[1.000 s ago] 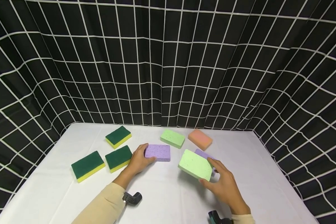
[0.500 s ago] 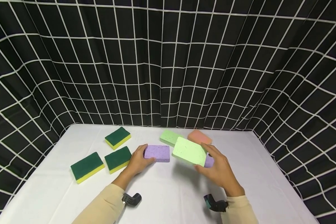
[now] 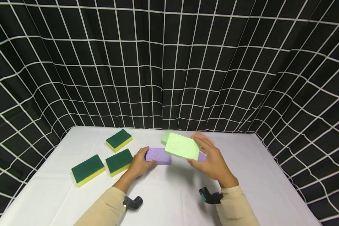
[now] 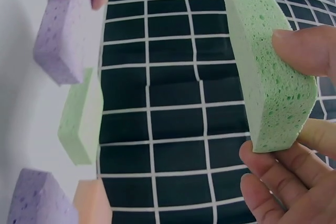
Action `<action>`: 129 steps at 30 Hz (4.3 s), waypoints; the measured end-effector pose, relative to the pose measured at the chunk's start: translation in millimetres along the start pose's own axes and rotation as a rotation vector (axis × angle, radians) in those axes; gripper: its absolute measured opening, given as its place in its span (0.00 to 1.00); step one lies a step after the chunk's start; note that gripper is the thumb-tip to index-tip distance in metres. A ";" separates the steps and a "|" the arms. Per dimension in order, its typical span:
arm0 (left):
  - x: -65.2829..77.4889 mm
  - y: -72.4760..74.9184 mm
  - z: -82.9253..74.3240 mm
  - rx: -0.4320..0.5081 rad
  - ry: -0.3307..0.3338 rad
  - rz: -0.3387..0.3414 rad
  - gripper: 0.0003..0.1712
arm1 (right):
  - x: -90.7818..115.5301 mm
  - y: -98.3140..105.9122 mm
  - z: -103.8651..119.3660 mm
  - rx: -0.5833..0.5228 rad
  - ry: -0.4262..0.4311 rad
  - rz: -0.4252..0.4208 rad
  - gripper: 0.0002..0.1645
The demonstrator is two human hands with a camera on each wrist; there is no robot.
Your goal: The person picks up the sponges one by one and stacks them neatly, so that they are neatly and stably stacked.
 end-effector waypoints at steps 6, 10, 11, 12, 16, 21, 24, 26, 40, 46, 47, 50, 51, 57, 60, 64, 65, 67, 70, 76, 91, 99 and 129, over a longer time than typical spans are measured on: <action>-0.1 0.3 -0.2 -0.003 0.008 0.001 0.45 | -14.2 -7.5 0.6 -0.006 0.018 0.013 0.50; 0.4 0.3 -0.5 -0.007 0.006 0.001 0.45 | -20.9 -12.8 0.4 -0.018 0.022 0.033 0.48; 0.5 0.4 -0.7 -0.006 0.002 -0.001 0.45 | -22.4 -13.8 0.5 -0.026 0.021 0.036 0.48; 0.5 0.4 -1.0 -0.007 -0.003 -0.002 0.45 | -23.6 -14.9 0.6 -0.031 0.018 0.040 0.48; 0.5 0.8 -1.9 -0.009 -0.020 -0.010 0.45 | -28.8 -19.4 0.6 -0.073 0.019 0.051 0.48; 1.2 1.1 -1.3 -0.009 -0.035 -0.015 0.45 | -35.0 -26.9 -1.2 -0.158 0.023 0.065 0.48; 0.9 1.3 -1.1 -0.006 -0.044 -0.016 0.45 | -37.5 -31.7 -3.8 -0.192 0.021 0.077 0.48; 0.3 1.1 -0.6 -0.006 -0.040 -0.015 0.45 | -39.1 -34.3 -4.9 -0.194 0.025 0.081 0.48; -0.3 1.3 -0.1 -0.001 -0.062 -0.020 0.44 | -48.6 -55.1 -15.1 -0.158 0.076 0.114 0.48; 1.0 3.1 -1.9 0.020 -0.076 -0.022 0.43 | -51.7 -66.2 -19.9 -0.138 0.064 0.133 0.47; 1.0 3.2 -2.0 0.024 -0.077 -0.021 0.43 | -52.4 -67.7 -19.8 -0.141 0.063 0.135 0.47; 0.8 3.4 -2.2 0.035 -0.077 -0.017 0.42 | -54.4 -72.1 -20.3 -0.156 0.056 0.142 0.47; 0.8 3.4 -2.4 0.035 -0.078 -0.017 0.42 | -54.8 -73.7 -20.9 -0.164 0.050 0.145 0.47; 0.0 2.7 -3.9 0.029 -0.086 -0.013 0.41 | -53.6 -84.7 -28.1 -0.207 0.005 0.170 0.47; -0.3 2.3 -3.1 0.028 -0.081 -0.009 0.41 | -52.5 -90.6 -31.9 -0.209 -0.011 0.172 0.47; -0.4 2.0 -1.6 0.018 -0.073 -0.005 0.41 | -50.9 -98.7 -37.2 -0.219 -0.040 0.179 0.48; -0.5 2.0 -1.4 0.015 -0.072 -0.006 0.41 | -50.2 -100.8 -38.9 -0.222 -0.050 0.183 0.47; -0.5 2.1 -1.0 0.008 -0.067 -0.005 0.40 | -49.5 -104.7 -41.0 -0.225 -0.060 0.195 0.47; -0.5 2.0 -0.5 0.007 -0.054 -0.002 0.41 | -48.4 -109.9 -43.9 -0.227 -0.073 0.216 0.47; -0.4 1.2 -0.3 0.012 -0.042 -0.004 0.41 | -46.3 -116.8 -48.4 -0.185 -0.107 0.259 0.47; -1.1 1.9 0.9 -0.001 0.000 0.000 0.51 | -41.9 -127.3 -57.3 -0.155 -0.139 0.308 0.46; 0.1 2.4 -0.6 0.000 0.014 0.006 0.52 | -38.5 -134.1 -62.7 -0.142 -0.135 0.329 0.46; 2.9 3.4 -1.1 0.013 0.039 0.006 0.53 | -37.9 -137.1 -59.1 -0.135 -0.177 0.388 0.44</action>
Point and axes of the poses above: each hand's wrist, its own x-axis away from the middle knuckle, its own y-axis out of the back of the hand, z = x × y, the point moved 5 cm from there along -x, towards the middle knuckle, and after that the axes turned 9 degrees about y, right-handed, at the moved point
